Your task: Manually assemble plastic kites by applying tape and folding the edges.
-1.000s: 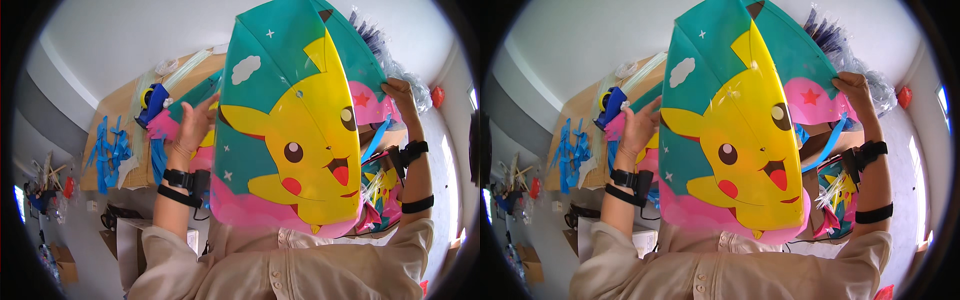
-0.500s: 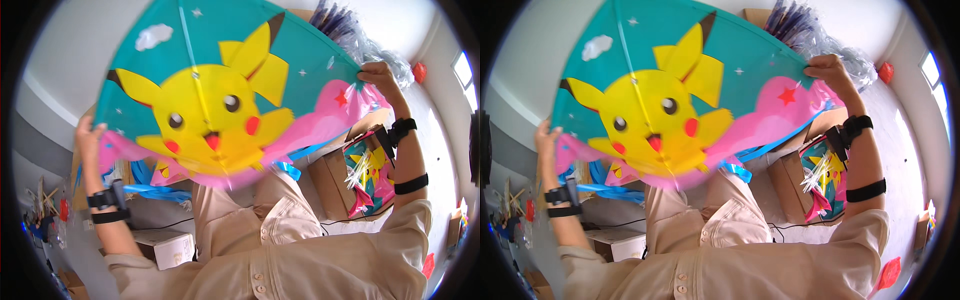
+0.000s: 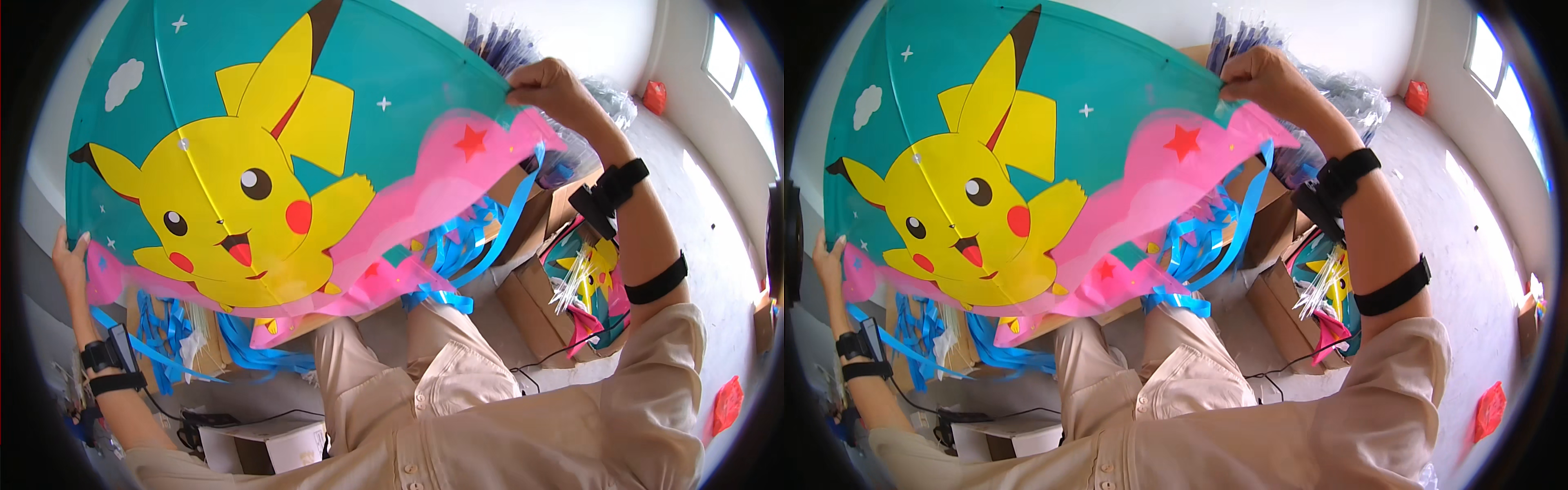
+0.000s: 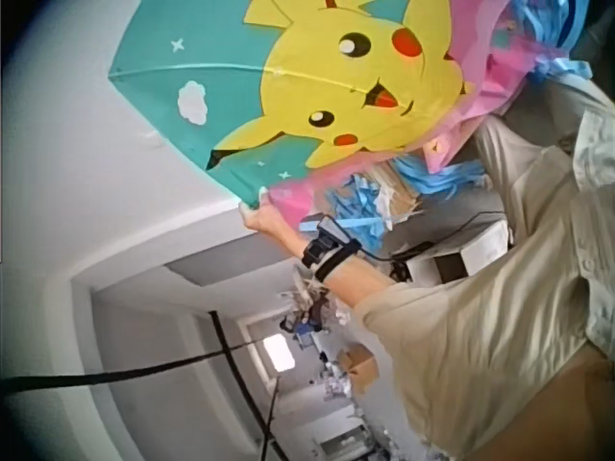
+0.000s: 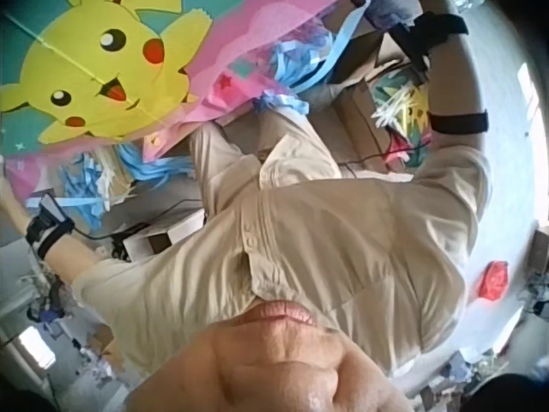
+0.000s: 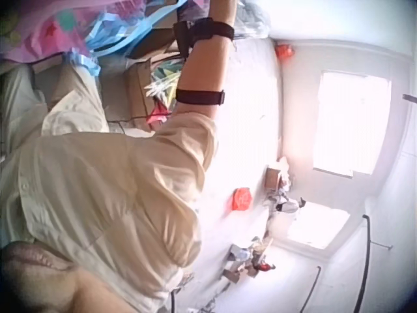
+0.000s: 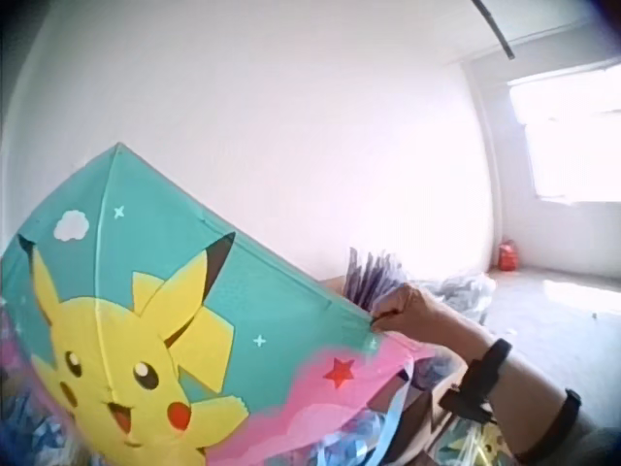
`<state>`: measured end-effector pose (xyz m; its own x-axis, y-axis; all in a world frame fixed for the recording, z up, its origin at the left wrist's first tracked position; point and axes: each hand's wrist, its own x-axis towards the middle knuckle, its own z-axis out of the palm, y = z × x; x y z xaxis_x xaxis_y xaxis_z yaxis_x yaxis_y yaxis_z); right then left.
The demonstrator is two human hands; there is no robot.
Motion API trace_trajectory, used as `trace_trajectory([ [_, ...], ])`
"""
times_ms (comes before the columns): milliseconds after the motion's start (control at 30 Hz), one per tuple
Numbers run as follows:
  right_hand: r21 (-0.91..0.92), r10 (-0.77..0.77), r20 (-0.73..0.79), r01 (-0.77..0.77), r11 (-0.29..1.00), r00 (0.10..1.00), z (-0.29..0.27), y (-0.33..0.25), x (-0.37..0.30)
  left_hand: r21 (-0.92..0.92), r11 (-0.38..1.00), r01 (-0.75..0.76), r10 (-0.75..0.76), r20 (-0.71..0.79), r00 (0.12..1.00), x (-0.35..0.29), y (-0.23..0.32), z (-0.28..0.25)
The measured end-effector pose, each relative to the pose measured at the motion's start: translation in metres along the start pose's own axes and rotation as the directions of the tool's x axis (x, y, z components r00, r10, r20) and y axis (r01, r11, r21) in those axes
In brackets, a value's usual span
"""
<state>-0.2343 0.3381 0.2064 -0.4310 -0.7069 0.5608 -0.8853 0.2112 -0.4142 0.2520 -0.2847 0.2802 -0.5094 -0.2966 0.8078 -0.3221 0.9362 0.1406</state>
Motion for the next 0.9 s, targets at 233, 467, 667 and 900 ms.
trace_trajectory([
  [233,-0.097,-0.112,-0.570,0.069,0.993,0.814,-0.077,-0.002,0.036,-0.503,0.847,0.172,-0.327,-0.237,0.915,0.027,-0.017,-0.035],
  [467,-0.532,-0.521,-0.627,0.171,0.829,0.579,-0.159,-0.052,0.053,-0.268,0.963,0.013,-0.132,-0.435,0.891,0.051,0.019,-0.060],
  [667,-0.155,0.092,0.108,-0.074,0.985,0.990,-0.173,-0.069,0.041,-0.275,0.946,0.173,-0.105,0.244,0.964,0.048,0.034,-0.067],
  [900,-0.066,0.103,0.127,-0.095,0.993,0.987,-0.150,-0.065,0.043,-0.241,0.967,0.088,-0.077,0.055,0.996,0.044,-0.011,-0.051],
])
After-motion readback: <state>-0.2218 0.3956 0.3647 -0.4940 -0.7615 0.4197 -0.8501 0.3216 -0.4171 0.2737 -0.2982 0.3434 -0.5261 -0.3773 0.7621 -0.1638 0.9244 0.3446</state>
